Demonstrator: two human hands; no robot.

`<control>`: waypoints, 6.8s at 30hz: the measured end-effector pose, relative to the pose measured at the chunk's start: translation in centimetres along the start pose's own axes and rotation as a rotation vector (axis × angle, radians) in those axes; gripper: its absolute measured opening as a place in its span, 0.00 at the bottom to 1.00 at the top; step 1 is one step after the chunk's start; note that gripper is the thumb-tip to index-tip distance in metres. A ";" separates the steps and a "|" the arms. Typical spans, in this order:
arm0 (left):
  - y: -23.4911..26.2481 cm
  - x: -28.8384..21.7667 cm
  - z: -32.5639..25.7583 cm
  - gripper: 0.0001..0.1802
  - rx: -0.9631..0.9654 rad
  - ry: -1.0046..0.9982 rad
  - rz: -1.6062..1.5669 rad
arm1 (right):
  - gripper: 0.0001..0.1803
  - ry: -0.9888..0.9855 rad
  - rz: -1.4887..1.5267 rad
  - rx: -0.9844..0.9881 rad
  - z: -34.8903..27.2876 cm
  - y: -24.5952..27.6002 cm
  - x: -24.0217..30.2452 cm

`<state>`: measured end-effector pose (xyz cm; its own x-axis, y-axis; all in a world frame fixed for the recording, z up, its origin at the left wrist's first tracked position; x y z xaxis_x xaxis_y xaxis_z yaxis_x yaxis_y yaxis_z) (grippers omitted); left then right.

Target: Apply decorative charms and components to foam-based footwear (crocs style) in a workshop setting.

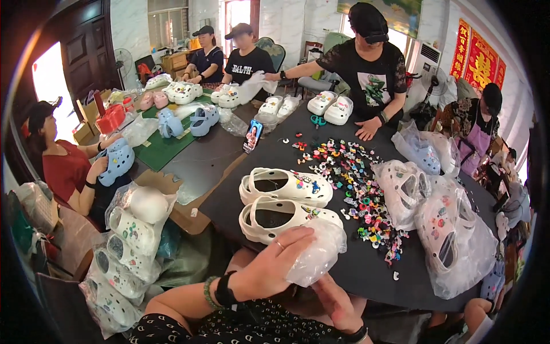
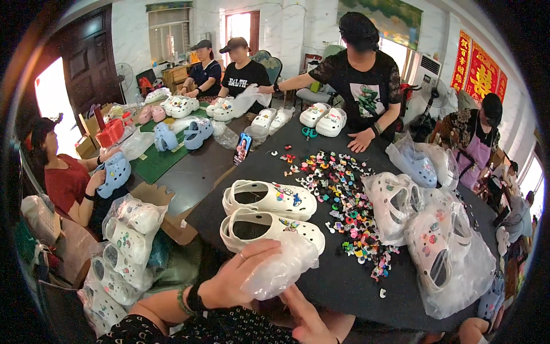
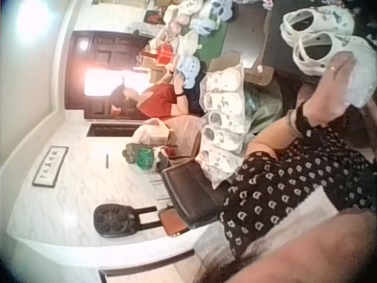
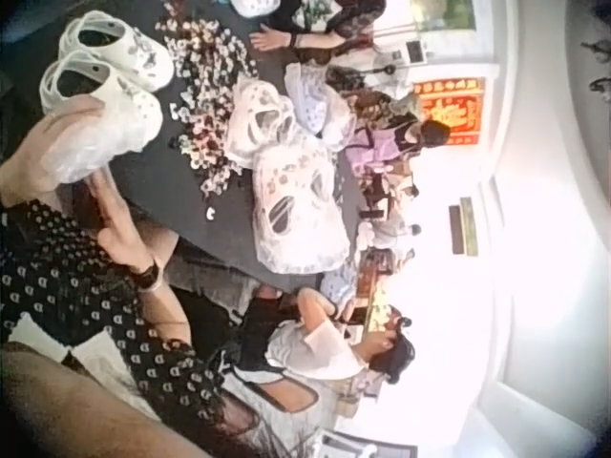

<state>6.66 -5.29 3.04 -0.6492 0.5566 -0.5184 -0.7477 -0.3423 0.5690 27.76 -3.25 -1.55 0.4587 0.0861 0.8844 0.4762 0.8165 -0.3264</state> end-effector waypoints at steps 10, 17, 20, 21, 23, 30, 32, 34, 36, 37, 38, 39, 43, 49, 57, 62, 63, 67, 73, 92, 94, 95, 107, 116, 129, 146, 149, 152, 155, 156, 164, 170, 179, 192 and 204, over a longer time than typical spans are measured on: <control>8.6 8.6 6.1 0.16 -0.354 0.020 0.605 | 0.15 0.121 -1.032 -0.358 2.3 4.9 0.9; 6.7 14.2 8.1 0.12 0.162 -0.202 0.853 | 0.14 0.092 -1.229 -0.470 0.1 10.4 -2.8; 4.7 15.7 9.3 0.10 0.303 -0.335 0.810 | 0.12 0.060 -1.327 -0.462 -0.4 11.0 -3.8; 4.5 16.5 9.7 0.10 0.327 -0.256 0.787 | 0.12 0.067 -1.328 -0.456 -0.4 11.1 -4.0; 4.6 17.6 10.1 0.10 0.349 -0.179 0.770 | 0.12 0.048 -1.391 -0.470 -0.1 11.0 -4.5; 4.1 20.1 8.7 0.20 0.144 0.368 0.295 | 0.13 0.006 -1.567 -0.505 0.7 9.9 -4.9; 3.8 20.7 8.8 0.20 0.160 0.373 0.294 | 0.14 0.009 -1.589 -0.524 0.5 9.8 -5.0; 3.6 22.0 9.2 0.23 0.201 0.421 0.200 | 0.14 0.014 -1.598 -0.519 0.7 9.7 -5.1; 3.9 22.4 9.9 0.25 0.274 0.393 0.298 | 0.14 0.003 -1.615 -0.519 0.6 9.8 -4.8; 4.0 22.6 10.2 0.26 0.342 0.353 0.404 | 0.14 0.011 -1.614 -0.510 0.8 9.8 -4.9; 3.7 23.1 10.1 0.27 0.349 0.382 0.396 | 0.14 0.012 -1.612 -0.501 0.8 9.8 -5.0; 3.6 23.0 9.8 0.27 0.315 0.346 0.405 | 0.13 0.015 -1.608 -0.513 0.9 9.7 -4.9; 4.2 21.6 9.4 0.28 0.350 0.187 0.560 | 0.11 0.042 -1.624 -0.502 1.0 9.9 -5.0; 6.3 20.1 9.7 0.27 0.563 0.003 0.616 | 0.11 0.059 -1.628 -0.497 0.7 10.4 -5.1; 7.7 18.2 12.0 0.21 0.747 0.789 0.129 | 0.13 0.025 -1.610 -0.495 0.6 10.2 -5.0; 7.7 20.2 11.5 0.13 0.728 0.662 0.145 | 0.13 0.016 -1.607 -0.491 0.7 10.0 -4.9; 7.4 20.1 11.4 0.13 0.694 0.613 0.173 | 0.13 0.010 -1.604 -0.489 0.7 10.0 -5.0; 6.1 20.0 11.6 0.14 0.616 0.459 0.407 | 0.13 -0.019 -1.607 -0.493 0.6 10.1 -4.7; 4.3 20.7 11.4 0.09 0.369 0.425 0.530 | 0.15 -0.052 -1.602 -0.490 0.9 10.3 -4.8; 2.8 20.8 11.3 0.17 0.503 0.238 0.761 | 0.15 0.017 -1.622 -0.509 0.5 10.3 -5.3; 4.2 20.4 11.4 0.20 0.606 0.362 0.473 | 0.14 0.041 -1.599 -0.504 0.5 10.4 -5.4; 5.1 20.6 10.8 0.20 0.598 0.361 0.476 | 0.14 0.049 -1.602 -0.501 0.5 10.4 -5.4; -0.1 12.4 4.4 0.28 0.339 0.635 0.093 | 0.13 -0.012 -1.346 -0.502 1.0 11.1 -4.0; -2.4 13.9 7.5 0.29 0.617 0.992 -0.199 | 0.25 0.144 -1.083 -0.482 6.9 8.5 -1.5; -3.3 11.9 4.3 0.18 0.344 0.823 -0.916 | 0.31 0.083 -1.281 -0.459 12.2 6.9 -2.3; -3.3 10.4 3.4 0.23 0.261 0.886 -0.903 | 0.05 0.421 -1.032 -0.591 12.3 9.4 -3.4; -3.7 10.6 3.0 0.23 0.245 0.907 -0.909 | 0.06 0.219 -0.611 -0.714 11.9 11.4 -3.1; -3.7 10.8 3.0 0.23 0.256 0.907 -0.875 | 0.05 0.252 -0.544 -0.735 10.8 13.3 -1.9; -3.5 10.5 3.1 0.23 0.248 0.925 -0.855 | 0.04 0.181 -0.511 -0.734 9.7 14.3 -0.9; -3.5 10.5 3.1 0.23 0.241 0.933 -0.864 | 0.04 0.186 -0.571 -0.755 9.4 14.3 -0.7; -3.5 11.0 2.9 0.22 0.279 0.903 -0.901 | 0.15 0.129 -1.105 -0.402 8.5 7.1 1.9; -3.5 10.5 3.2 0.19 0.277 0.864 -0.908 | 0.16 0.046 -1.261 -0.278 8.6 4.7 0.6; -3.3 10.7 3.3 0.23 0.301 0.890 -0.900 | 0.18 0.040 -1.492 -0.220 9.5 3.4 -0.3; -2.9 11.1 3.7 0.23 0.382 0.970 -0.957 | 0.18 -0.139 -0.436 -0.376 7.6 7.7 -2.2; -2.5 12.7 4.5 0.23 0.347 0.952 -0.901 | 0.22 -0.217 0.572 -0.496 6.1 7.2 -0.8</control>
<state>0.89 6.03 -2.05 0.0936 -0.2998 -0.9494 -0.9790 0.1457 -0.1426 26.25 6.00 -2.61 0.6013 0.5670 0.5630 0.5130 0.2662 -0.8160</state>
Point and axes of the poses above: each hand's wrist, its own z-axis towards the middle knuckle, its own y-axis out of the back of the hand, x = y × z, the point moved 1 cm from there along z, towards the middle knuckle, and after that the axes turned 9 degrees about z, right-handed, at the moved point
